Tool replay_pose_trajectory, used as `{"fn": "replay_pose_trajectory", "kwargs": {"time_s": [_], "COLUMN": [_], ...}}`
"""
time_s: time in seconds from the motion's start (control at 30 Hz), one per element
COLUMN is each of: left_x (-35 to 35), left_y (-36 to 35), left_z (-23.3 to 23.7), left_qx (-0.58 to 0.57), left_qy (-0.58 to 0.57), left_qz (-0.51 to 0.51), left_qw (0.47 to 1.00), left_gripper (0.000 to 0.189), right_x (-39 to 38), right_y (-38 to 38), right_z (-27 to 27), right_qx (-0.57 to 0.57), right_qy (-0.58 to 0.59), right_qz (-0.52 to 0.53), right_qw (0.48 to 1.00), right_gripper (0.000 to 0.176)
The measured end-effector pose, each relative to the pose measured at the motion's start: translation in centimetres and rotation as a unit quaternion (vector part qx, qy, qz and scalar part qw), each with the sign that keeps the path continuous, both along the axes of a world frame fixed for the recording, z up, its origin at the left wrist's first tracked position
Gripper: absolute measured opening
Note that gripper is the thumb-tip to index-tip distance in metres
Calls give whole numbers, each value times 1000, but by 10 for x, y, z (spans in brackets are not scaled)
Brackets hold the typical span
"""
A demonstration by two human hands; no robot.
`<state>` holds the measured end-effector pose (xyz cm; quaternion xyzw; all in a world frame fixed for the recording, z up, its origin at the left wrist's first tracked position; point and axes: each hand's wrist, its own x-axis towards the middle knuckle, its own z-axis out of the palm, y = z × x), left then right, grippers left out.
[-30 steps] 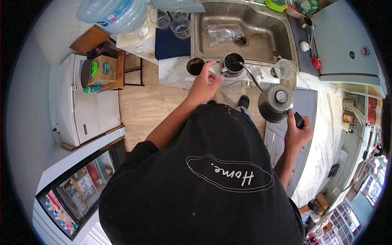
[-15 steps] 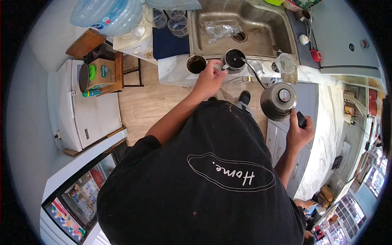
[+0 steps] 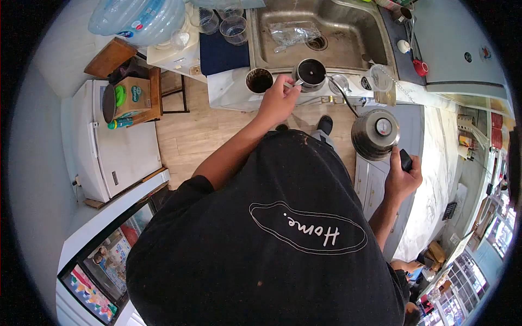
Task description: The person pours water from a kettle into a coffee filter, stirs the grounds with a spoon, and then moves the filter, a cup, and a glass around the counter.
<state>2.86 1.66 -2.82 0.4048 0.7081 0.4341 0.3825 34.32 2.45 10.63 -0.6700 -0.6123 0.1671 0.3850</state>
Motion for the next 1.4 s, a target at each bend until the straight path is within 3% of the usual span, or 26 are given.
{"fn": "replay_pose_trajectory", "kwargs": {"time_s": [0.57,1.4], "left_x": [-9,-13], "left_y": [15,21], "left_z": [-23,-23], "left_qx": [-21,-28], "left_qy": [-86,-38], "left_qz": [-18,-55], "left_qw": [996,997], "left_gripper": [34,40], "right_x": [-12,-17], "right_y": [1,4], "right_z": [2,11], "right_qx": [11,24], "right_qy": [28,21], "right_qz": [2,-15], "right_qw": [1000,999], "right_gripper": [30,32]}}
